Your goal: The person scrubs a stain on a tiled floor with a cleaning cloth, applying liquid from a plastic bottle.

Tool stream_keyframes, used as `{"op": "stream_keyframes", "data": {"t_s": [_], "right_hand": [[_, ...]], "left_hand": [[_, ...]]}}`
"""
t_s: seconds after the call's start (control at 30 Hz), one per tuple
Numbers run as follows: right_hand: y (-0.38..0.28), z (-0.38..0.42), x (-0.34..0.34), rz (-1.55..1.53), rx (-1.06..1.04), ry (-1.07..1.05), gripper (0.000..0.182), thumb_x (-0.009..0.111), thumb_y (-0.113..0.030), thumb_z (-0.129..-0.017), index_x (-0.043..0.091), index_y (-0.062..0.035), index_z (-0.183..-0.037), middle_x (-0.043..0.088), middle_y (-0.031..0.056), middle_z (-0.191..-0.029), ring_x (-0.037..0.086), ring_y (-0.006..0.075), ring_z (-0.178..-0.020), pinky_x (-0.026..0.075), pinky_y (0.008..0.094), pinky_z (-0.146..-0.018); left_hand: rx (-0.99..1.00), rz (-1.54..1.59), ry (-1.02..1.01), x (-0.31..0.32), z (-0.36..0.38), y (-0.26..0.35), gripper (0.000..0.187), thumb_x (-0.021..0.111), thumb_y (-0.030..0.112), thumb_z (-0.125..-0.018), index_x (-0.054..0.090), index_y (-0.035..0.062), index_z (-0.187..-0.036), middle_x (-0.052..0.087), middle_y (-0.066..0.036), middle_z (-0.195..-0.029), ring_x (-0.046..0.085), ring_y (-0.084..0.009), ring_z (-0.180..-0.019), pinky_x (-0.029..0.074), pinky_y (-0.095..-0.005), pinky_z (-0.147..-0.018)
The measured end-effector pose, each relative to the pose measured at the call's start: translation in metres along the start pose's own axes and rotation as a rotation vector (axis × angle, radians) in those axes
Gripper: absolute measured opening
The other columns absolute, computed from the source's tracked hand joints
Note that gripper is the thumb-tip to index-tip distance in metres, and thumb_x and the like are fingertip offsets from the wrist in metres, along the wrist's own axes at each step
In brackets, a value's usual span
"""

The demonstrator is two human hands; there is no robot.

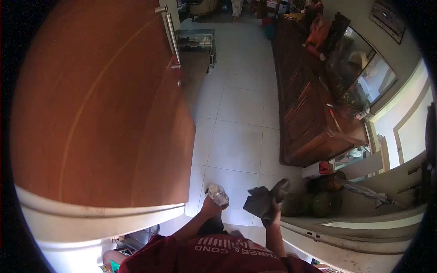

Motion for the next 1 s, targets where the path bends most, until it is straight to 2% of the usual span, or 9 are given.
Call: {"op": "stream_keyframes", "data": {"t_s": [0.2,0.27,0.33,0.37,0.5,0.67,0.7,0.83,1.0], "right_hand": [[0.016,-0.067,0.097,0.243,-0.042,-0.074,0.055,0.059,-0.002,-0.080,0.052,-0.0006,-0.134,0.059,0.0141,-0.129,0.057,0.0302,-0.119,0.045,0.0427,-0.104],[0.008,-0.083,0.115,0.352,-0.013,0.063,0.058,0.058,0.001,-0.079,0.051,-0.0022,-0.136,0.060,0.0143,-0.128,0.058,0.0303,-0.117,0.048,0.0427,-0.101],[-0.002,-0.099,0.136,0.501,-0.103,0.057,0.058,0.059,-0.002,-0.082,0.048,-0.0027,-0.139,0.059,0.0144,-0.130,0.059,0.0305,-0.116,0.049,0.0435,-0.100],[0.001,-0.119,0.110,0.668,-0.164,-0.001,0.057,0.060,-0.006,-0.086,0.047,-0.0024,-0.141,0.059,0.0140,-0.132,0.058,0.0301,-0.118,0.049,0.0443,-0.100],[0.014,-0.148,0.105,0.258,0.011,-0.114,0.060,0.055,0.005,-0.089,0.041,-0.0043,-0.147,0.056,0.0149,-0.138,0.058,0.0306,-0.120,0.052,0.0448,-0.099],[0.013,-0.175,0.043,0.599,0.033,0.548,0.077,0.060,0.014,-0.083,0.033,-0.0083,-0.152,0.069,0.0178,-0.111,0.069,0.0267,-0.084,0.061,0.0381,-0.070],[0.009,-0.186,0.018,0.843,0.054,0.631,0.076,0.067,0.009,-0.083,0.036,-0.0086,-0.150,0.069,0.0164,-0.106,0.068,0.0246,-0.082,0.061,0.0370,-0.066],[0.004,-0.260,0.020,0.580,-0.062,0.536,0.080,0.070,-0.015,-0.089,0.023,-0.0056,-0.153,0.065,0.0193,-0.112,0.068,0.0236,-0.091,0.059,0.0374,-0.078],[-0.026,-0.378,0.085,0.542,-0.091,0.598,0.072,0.063,-0.027,-0.098,0.023,-0.0067,-0.153,0.066,0.0147,-0.099,0.064,0.0192,-0.075,0.053,0.0328,-0.055]], "left_hand": [[0.210,-0.189,-0.146,-0.075,-0.098,0.058,0.060,0.083,0.027,-0.078,0.054,0.0107,-0.128,0.065,-0.004,-0.122,0.060,-0.0201,-0.116,0.045,-0.0377,-0.106],[0.155,0.134,-0.107,-0.101,-0.126,0.053,0.055,0.086,0.022,-0.075,0.058,0.0074,-0.120,0.066,-0.006,-0.121,0.063,-0.0209,-0.112,0.050,-0.0388,-0.100],[0.089,-0.151,-0.085,-0.125,-0.147,0.075,0.056,0.087,0.021,-0.073,0.060,0.0055,-0.119,0.067,-0.010,-0.118,0.065,-0.0225,-0.111,0.051,-0.0385,-0.099],[0.269,-0.306,-0.137,-0.129,-0.162,0.059,0.056,0.087,0.024,-0.073,0.060,0.0041,-0.118,0.068,-0.013,-0.114,0.065,-0.0237,-0.110,0.052,-0.0379,-0.097],[0.111,-0.279,-0.025,-0.169,-0.196,0.076,0.059,0.088,0.021,-0.071,0.054,0.0059,-0.117,0.064,-0.012,-0.113,0.063,-0.0272,-0.107,0.052,-0.0420,-0.095],[-0.061,-0.486,0.020,-0.198,-0.229,0.085,0.067,0.087,0.026,-0.072,0.054,0.0049,-0.127,0.061,-0.014,-0.120,0.061,-0.0306,-0.110,0.050,-0.0436,-0.098],[-0.073,-0.443,0.022,-0.201,-0.241,0.077,0.067,0.087,0.027,-0.073,0.054,0.0052,-0.126,0.061,-0.014,-0.120,0.062,-0.0300,-0.111,0.050,-0.0430,-0.098],[-0.090,-0.358,0.003,-0.221,-0.297,0.069,0.061,0.087,0.024,-0.072,0.057,0.0070,-0.123,0.065,-0.012,-0.116,0.064,-0.0270,-0.109,0.051,-0.0404,-0.097],[-0.198,-0.362,-0.048,-0.235,-0.389,0.089,0.062,0.088,0.025,-0.070,0.057,0.0067,-0.121,0.065,-0.012,-0.114,0.063,-0.0279,-0.109,0.051,-0.0402,-0.096]]}}
Point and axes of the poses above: each hand's wrist, its own z-axis away from the middle knuckle, its own x-axis out of the palm, y = z × x, the point moved 7 cm from there along -z, towards the middle knuckle
